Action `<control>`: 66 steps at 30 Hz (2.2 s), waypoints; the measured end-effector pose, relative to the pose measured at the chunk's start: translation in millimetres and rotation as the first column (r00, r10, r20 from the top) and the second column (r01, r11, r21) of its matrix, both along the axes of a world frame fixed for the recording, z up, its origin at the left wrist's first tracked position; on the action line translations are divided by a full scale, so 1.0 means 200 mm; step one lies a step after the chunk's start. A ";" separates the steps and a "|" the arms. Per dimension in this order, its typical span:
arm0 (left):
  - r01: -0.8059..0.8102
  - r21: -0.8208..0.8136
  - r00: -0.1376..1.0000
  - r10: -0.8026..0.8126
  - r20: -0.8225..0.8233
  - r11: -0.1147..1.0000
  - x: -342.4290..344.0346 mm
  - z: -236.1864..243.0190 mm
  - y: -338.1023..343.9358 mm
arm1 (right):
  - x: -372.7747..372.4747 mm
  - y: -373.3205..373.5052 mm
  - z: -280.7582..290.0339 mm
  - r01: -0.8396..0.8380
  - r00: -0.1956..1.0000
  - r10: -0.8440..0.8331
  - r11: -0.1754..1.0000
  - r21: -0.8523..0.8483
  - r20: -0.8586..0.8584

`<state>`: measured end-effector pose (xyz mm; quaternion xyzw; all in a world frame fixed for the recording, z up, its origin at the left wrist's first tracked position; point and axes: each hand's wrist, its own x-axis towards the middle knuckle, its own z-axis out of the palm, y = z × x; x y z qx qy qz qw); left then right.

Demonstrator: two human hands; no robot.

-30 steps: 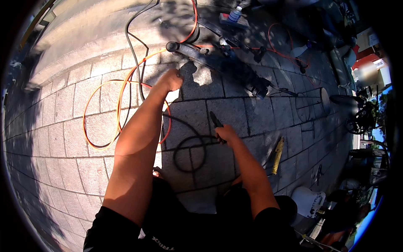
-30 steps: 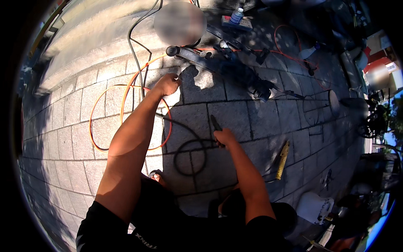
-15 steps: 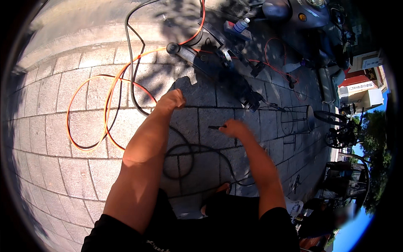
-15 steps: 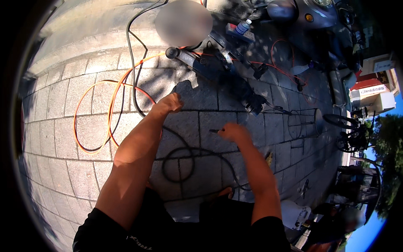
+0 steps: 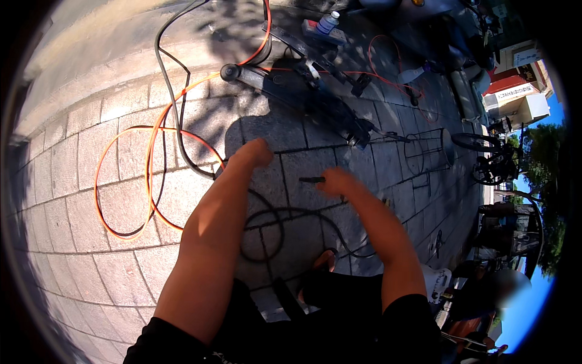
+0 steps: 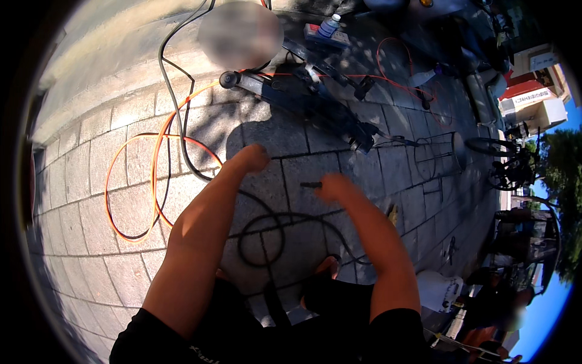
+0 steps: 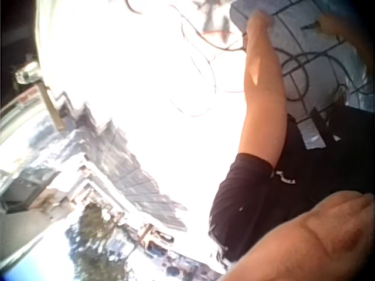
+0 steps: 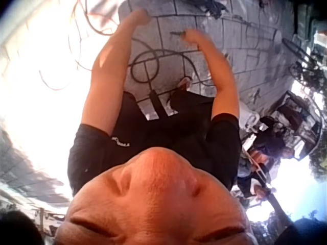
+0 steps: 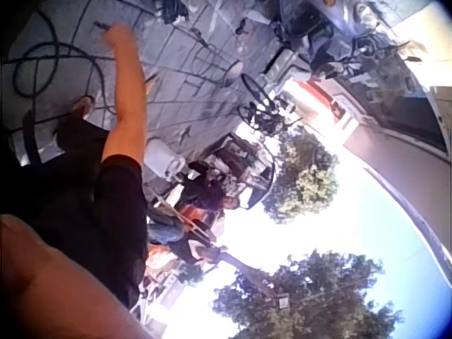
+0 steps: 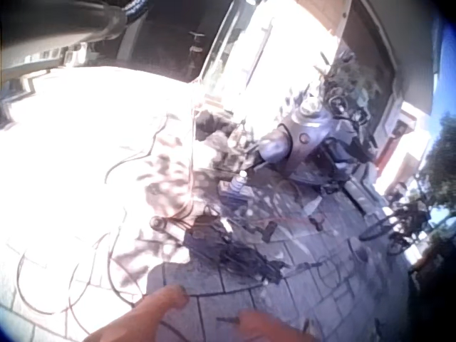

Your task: The person walks from a cluttered indoor room to an outdoor paved area and begins welding a metal frame. They use a welding torch to join metal pieces, creating bright sparks, and then inspect the welded joints with a hammer.

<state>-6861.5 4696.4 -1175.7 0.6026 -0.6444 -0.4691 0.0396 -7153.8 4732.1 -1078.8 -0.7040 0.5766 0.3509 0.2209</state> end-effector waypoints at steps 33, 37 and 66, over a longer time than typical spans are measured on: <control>-0.050 -0.277 0.986 0.090 0.137 0.960 0.63 0.03 0.12 | -0.54 -0.26 0.09 0.529 0.842 -0.535 0.844 0.086 0.075; -0.068 -0.120 0.971 0.093 0.220 0.990 0.62 0.14 0.13 | -0.59 -0.19 0.12 0.415 0.910 -0.413 0.905 0.091 -0.045; -0.089 -0.134 0.976 0.113 0.186 0.987 0.59 0.24 0.16 | -0.50 -0.25 0.07 0.457 0.889 -0.457 0.884 0.097 -0.028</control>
